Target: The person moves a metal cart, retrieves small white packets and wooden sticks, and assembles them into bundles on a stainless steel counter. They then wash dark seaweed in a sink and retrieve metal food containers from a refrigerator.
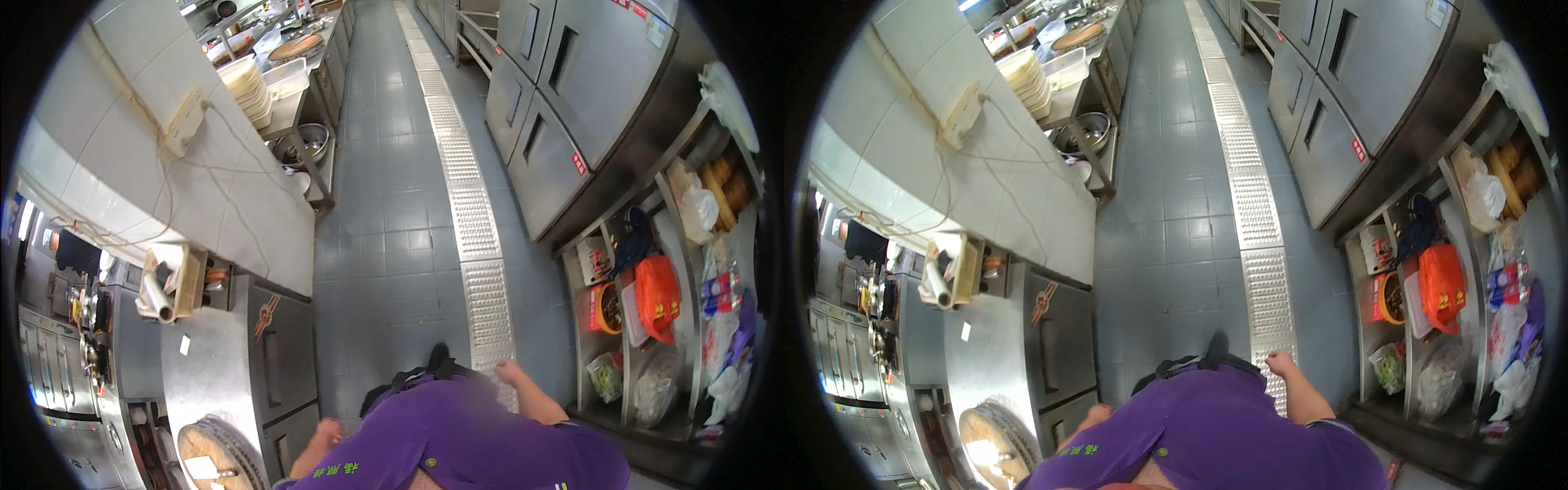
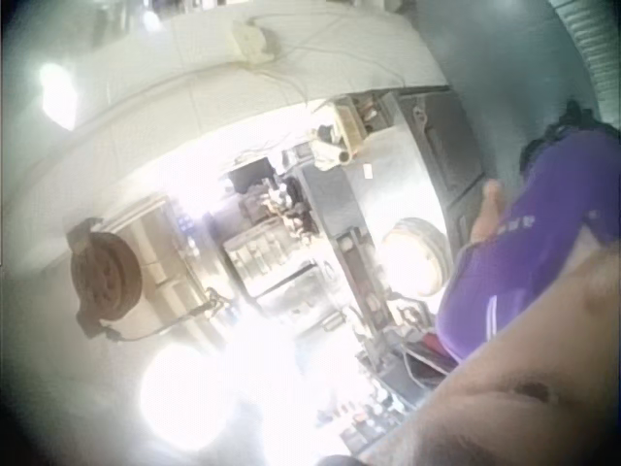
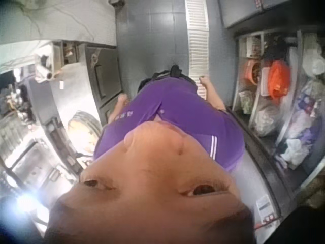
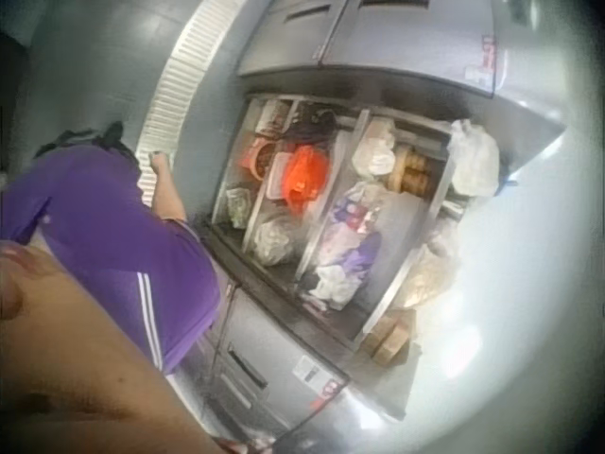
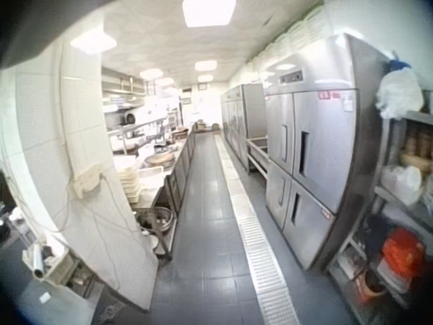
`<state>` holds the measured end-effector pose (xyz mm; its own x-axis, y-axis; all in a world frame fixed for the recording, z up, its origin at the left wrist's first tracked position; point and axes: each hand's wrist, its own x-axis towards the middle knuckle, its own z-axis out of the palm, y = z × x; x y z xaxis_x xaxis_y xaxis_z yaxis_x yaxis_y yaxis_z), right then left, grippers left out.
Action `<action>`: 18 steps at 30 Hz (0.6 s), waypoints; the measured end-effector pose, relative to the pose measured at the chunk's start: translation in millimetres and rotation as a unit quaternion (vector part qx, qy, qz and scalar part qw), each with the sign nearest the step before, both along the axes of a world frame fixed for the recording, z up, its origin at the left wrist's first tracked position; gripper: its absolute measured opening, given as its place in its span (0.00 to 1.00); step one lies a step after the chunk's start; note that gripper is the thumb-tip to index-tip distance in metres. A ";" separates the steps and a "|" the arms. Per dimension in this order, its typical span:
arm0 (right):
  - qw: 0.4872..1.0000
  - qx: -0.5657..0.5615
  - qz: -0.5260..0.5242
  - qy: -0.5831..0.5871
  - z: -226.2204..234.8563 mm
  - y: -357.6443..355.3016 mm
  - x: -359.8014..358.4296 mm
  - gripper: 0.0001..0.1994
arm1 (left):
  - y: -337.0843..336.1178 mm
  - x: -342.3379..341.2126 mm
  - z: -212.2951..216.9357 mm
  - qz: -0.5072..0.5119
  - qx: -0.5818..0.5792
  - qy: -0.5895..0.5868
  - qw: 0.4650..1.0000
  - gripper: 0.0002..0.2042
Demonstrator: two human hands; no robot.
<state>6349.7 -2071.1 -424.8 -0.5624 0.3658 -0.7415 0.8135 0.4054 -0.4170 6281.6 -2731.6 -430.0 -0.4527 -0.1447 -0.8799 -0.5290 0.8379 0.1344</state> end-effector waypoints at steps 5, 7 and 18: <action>0.996 0.023 -0.086 0.031 87.8 56.9 -111.3 0.16 | 116.6 -182.8 75.7 0.216 0.079 0.248 0.941 0.13; 0.989 -0.013 -0.139 0.057 77.6 75.3 -154.1 0.15 | 188.9 -232.5 114.3 0.265 0.170 0.224 0.922 0.14; 0.986 0.022 0.160 0.046 90.6 121.5 -410.0 0.18 | 240.8 -433.1 -20.7 -0.167 0.079 0.139 0.973 0.16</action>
